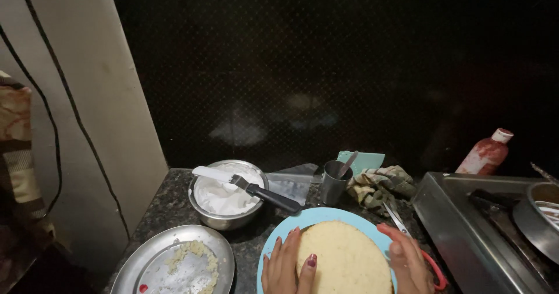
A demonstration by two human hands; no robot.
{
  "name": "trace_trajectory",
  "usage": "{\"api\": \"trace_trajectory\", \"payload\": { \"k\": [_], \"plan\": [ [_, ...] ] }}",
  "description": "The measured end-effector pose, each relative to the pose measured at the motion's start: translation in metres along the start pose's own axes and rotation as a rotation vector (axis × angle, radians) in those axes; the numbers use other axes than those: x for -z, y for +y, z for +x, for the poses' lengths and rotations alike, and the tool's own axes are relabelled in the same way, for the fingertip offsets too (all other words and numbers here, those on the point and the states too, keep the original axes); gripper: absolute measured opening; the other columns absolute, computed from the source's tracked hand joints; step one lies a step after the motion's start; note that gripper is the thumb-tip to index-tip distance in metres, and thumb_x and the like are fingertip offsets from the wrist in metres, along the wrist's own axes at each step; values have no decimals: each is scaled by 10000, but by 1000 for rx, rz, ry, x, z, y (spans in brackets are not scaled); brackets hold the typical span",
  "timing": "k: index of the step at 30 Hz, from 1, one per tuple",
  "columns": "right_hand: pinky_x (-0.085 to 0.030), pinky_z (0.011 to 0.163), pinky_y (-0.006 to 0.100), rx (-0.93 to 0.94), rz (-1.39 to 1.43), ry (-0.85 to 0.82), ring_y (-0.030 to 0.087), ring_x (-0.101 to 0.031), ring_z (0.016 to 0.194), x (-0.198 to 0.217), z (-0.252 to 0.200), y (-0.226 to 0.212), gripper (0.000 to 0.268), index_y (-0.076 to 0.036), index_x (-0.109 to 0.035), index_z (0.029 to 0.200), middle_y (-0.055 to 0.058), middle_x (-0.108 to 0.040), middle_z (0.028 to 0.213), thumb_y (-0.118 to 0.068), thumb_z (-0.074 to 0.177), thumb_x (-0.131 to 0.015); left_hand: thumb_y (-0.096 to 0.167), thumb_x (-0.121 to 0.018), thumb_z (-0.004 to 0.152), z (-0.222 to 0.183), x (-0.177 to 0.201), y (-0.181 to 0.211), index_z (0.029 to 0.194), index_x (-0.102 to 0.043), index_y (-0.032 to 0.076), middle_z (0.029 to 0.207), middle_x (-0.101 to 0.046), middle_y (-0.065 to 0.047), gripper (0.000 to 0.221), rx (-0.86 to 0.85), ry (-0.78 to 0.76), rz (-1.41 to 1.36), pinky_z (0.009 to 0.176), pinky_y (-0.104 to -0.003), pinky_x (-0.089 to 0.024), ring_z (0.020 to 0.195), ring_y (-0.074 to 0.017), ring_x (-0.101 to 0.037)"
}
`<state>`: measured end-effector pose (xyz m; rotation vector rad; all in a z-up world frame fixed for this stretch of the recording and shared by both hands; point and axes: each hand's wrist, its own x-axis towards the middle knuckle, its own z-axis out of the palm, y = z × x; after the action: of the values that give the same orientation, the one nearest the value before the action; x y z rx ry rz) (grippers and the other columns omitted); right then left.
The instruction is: Apply cream to cake layers using a palette knife.
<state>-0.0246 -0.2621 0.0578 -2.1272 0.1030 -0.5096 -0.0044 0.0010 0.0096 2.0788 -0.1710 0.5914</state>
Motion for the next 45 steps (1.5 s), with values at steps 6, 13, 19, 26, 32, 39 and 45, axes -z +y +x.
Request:
{"api": "trace_trajectory", "payload": {
  "k": [6,13,19,26,32,39,45],
  "plan": [
    [-147,1198,570,-177,535,-259,325,-225,1545,-20,56,222,1138,3,-436,1527,218,-362,1621,-830,753,-398,430,-638,908,2,1,-2,1476,-539,169,1476,-596,-89,632,-42,21,4,1171,-596,-191,1434,-377,-435],
    [-218,1241,481,-69,258,-124,303,-392,1503,-12,10,95,1193,22,-457,1505,212,-501,1540,-916,783,-309,443,-640,904,3,11,9,1482,-520,166,1470,-591,-99,653,-50,7,28,1166,-603,-185,1412,-392,-447],
    [-475,1040,504,-290,555,-318,359,-664,1250,-19,26,128,1184,4,-321,1566,287,-605,1363,-812,728,-499,445,-618,928,5,15,9,1496,-492,131,1491,-563,-133,661,-63,-35,-17,1164,-598,-185,1417,-430,-424],
    [-441,1111,559,-365,712,-248,420,-563,1346,-28,27,142,1087,35,-321,1538,368,-577,1397,-697,787,-605,453,-578,956,4,31,29,1519,-455,130,1525,-526,-135,661,-52,-56,-35,1176,-602,-148,1438,-427,-393],
    [-300,1157,461,-191,245,-126,307,-484,1423,-18,-6,33,1050,-34,-477,1496,195,-547,1482,-812,825,-260,484,-530,965,4,40,41,1515,-451,143,1520,-528,-139,651,3,-97,-53,1194,-587,-120,1446,-407,-391],
    [-376,1118,393,-88,244,-17,279,-604,1309,-16,-27,-13,824,-52,-569,1420,183,-656,1366,-667,955,-277,468,-535,966,2,42,40,1535,-410,101,1526,-499,-167,688,-56,-108,-39,1182,-582,-139,1424,-401,-405],
    [-370,1115,386,-94,217,66,275,-614,1289,-18,-35,-36,702,-95,-627,1375,170,-680,1346,-593,988,-319,477,-531,976,0,46,45,1520,-427,83,1505,-521,-171,680,-70,-77,-40,1183,-579,-165,1412,-386,-434]
  ]
}}
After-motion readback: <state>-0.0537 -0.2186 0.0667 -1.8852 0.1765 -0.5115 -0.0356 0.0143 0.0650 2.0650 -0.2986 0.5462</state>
